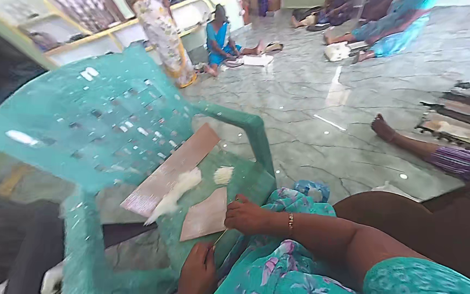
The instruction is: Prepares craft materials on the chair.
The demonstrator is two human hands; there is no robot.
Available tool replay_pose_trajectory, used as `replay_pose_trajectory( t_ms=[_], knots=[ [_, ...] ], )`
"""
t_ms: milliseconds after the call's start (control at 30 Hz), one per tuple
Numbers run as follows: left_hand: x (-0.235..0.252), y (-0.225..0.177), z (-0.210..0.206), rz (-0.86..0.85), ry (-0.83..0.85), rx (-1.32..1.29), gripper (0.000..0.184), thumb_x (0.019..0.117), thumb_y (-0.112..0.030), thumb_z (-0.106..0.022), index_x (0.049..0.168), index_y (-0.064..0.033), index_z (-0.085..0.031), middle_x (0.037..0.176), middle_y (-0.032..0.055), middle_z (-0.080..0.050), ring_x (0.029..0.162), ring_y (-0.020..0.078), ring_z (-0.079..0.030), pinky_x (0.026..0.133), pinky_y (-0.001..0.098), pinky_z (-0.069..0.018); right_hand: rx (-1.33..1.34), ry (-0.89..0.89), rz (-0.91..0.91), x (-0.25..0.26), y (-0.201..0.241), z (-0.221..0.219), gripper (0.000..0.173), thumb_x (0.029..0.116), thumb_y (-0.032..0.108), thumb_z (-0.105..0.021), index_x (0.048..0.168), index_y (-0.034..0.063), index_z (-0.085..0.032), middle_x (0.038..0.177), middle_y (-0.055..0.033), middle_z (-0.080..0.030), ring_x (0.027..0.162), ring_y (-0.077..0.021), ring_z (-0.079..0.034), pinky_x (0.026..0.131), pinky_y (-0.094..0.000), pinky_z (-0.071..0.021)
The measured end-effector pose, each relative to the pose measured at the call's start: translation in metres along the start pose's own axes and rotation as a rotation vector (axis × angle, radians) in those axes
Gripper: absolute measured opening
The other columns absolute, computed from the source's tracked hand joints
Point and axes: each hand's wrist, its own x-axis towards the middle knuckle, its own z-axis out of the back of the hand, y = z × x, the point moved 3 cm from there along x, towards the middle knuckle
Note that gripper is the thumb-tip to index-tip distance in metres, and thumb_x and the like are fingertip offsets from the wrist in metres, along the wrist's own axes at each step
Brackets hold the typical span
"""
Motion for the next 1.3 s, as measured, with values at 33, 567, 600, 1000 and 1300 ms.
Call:
replay_pose_trajectory(
  t_ms=[33,567,600,1000,1300],
  knots=[
    [-0.002,0.004,0.004,0.006,-0.020,0.022,0.027,0.0963,-0.018,-0.054,0.093,0.0004,-0.074,0.085,0.0147,-0.070,0.079,0.0308,-0.071,0.072,0.0476,-0.0601,-0.003,-0.004,-0.018,0.000,0.000,0.003,0.009,0.0916,0.007,-0.068,0.097,0.0112,-0.074,0.102,-0.0044,-0.073,0.112,-0.0278,-0.066,0.104,-0.0619,-0.0425],
    [-0.087,0.070,0.011,0.209,-0.137,0.082,0.031,0.0967,-0.025,-0.053,0.095,-0.0028,-0.075,0.088,0.0113,-0.072,0.079,0.0232,-0.072,0.071,0.0387,-0.0605,0.007,-0.020,-0.692,0.089,-0.117,0.028,0.022,0.1034,0.019,-0.056,0.107,0.0076,-0.074,0.110,-0.0154,-0.071,0.117,-0.0378,-0.060,0.097,-0.0626,-0.0402],
    [-0.087,0.070,0.009,0.215,-0.136,0.072,0.030,0.0968,-0.025,-0.054,0.096,-0.0027,-0.075,0.089,0.0113,-0.072,0.079,0.0231,-0.072,0.071,0.0384,-0.0607,-0.021,-0.006,-0.700,0.098,-0.127,0.019,0.022,0.1031,0.019,-0.055,0.107,0.0080,-0.074,0.110,-0.0147,-0.071,0.117,-0.0368,-0.060,0.097,-0.0615,-0.0402],
    [-0.077,0.072,0.005,0.272,-0.112,-0.024,0.028,0.0955,-0.024,-0.057,0.095,-0.0026,-0.075,0.087,0.0105,-0.072,0.078,0.0208,-0.071,0.072,0.0355,-0.0601,0.311,-0.216,-0.944,0.072,-0.155,0.030,0.033,0.1074,0.025,-0.052,0.121,0.0022,-0.071,0.122,-0.0234,-0.068,0.123,-0.0445,-0.058,0.102,-0.0678,-0.0388],
    [-0.039,0.024,0.023,0.067,0.039,0.063,0.022,0.0967,-0.017,-0.060,0.097,-0.0010,-0.075,0.093,0.0157,-0.074,0.085,0.0331,-0.074,0.074,0.0510,-0.0612,0.383,0.260,-0.283,0.046,0.030,0.043,0.029,0.1028,0.023,-0.059,0.126,0.0104,-0.071,0.126,-0.0149,-0.069,0.126,-0.0357,-0.059,0.107,-0.0623,-0.0385]
  ],
)
